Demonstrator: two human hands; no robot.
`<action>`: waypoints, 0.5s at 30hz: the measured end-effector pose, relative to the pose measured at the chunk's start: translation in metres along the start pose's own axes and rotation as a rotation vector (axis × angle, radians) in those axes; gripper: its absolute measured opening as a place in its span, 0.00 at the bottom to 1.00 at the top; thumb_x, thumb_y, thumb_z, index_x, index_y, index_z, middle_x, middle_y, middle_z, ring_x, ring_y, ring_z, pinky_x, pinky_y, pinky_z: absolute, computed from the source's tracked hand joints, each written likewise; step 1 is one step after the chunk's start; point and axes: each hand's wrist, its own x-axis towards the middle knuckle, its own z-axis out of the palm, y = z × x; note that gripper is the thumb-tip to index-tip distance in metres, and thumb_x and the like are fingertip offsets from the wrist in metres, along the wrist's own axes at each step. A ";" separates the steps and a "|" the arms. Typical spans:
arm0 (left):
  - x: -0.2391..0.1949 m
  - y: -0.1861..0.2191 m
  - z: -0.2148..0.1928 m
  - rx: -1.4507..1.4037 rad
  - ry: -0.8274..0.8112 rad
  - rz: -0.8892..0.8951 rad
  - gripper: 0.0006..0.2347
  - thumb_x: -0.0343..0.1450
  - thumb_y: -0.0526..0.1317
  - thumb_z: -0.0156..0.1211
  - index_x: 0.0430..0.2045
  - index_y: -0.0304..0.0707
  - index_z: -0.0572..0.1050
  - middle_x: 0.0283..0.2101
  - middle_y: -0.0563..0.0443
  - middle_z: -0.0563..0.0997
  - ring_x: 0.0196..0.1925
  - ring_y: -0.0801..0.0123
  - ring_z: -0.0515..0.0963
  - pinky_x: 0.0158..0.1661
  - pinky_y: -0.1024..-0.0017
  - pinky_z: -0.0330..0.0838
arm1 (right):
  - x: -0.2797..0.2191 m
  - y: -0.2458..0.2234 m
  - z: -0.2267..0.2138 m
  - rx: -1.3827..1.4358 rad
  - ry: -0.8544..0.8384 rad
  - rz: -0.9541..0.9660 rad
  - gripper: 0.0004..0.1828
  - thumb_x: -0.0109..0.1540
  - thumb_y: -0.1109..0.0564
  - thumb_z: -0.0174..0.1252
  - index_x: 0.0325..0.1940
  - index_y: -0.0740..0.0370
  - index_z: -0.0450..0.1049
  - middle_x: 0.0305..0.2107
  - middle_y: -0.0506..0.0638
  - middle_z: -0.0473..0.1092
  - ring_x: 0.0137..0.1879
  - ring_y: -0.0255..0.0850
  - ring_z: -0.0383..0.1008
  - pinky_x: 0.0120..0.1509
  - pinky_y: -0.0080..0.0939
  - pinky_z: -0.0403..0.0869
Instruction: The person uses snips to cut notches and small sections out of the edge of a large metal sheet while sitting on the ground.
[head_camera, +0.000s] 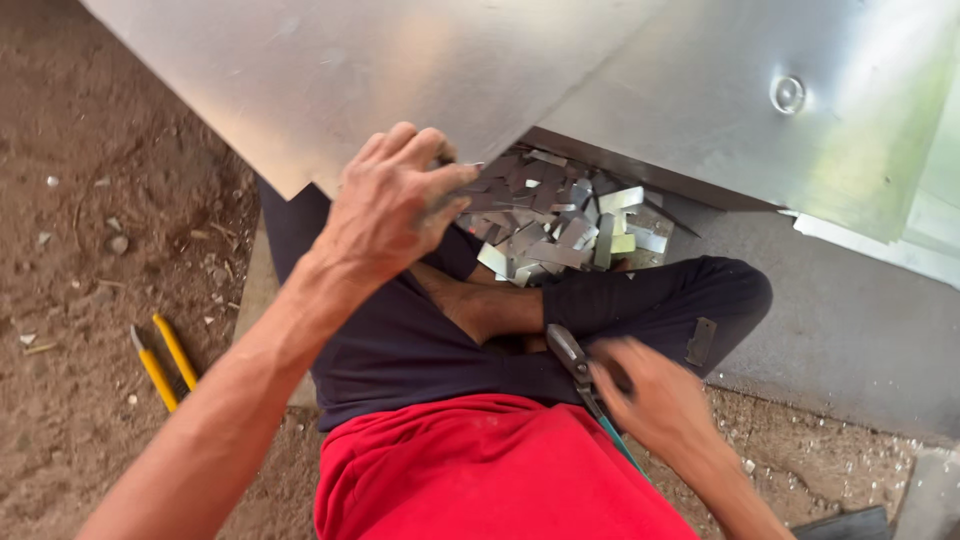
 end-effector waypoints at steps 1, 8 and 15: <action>-0.001 -0.002 0.001 -0.019 0.015 0.003 0.10 0.66 0.41 0.72 0.38 0.42 0.83 0.40 0.51 0.79 0.44 0.61 0.75 0.47 0.63 0.72 | 0.015 -0.008 0.007 0.186 0.163 -0.139 0.17 0.62 0.47 0.56 0.49 0.57 0.77 0.40 0.52 0.78 0.44 0.49 0.81 0.47 0.48 0.78; -0.008 -0.015 0.010 -0.106 -0.029 -0.099 0.08 0.69 0.43 0.72 0.29 0.40 0.81 0.33 0.53 0.77 0.38 0.64 0.76 0.44 0.64 0.71 | 0.142 -0.041 0.059 0.109 0.297 -0.357 0.21 0.57 0.54 0.64 0.52 0.61 0.74 0.47 0.60 0.71 0.53 0.59 0.72 0.50 0.56 0.74; -0.016 -0.002 0.015 -0.057 0.094 0.059 0.04 0.69 0.41 0.71 0.27 0.46 0.81 0.33 0.55 0.79 0.38 0.64 0.76 0.44 0.61 0.67 | 0.145 -0.069 0.030 0.575 0.478 -0.327 0.08 0.60 0.62 0.61 0.44 0.62 0.79 0.38 0.53 0.78 0.35 0.41 0.79 0.33 0.38 0.73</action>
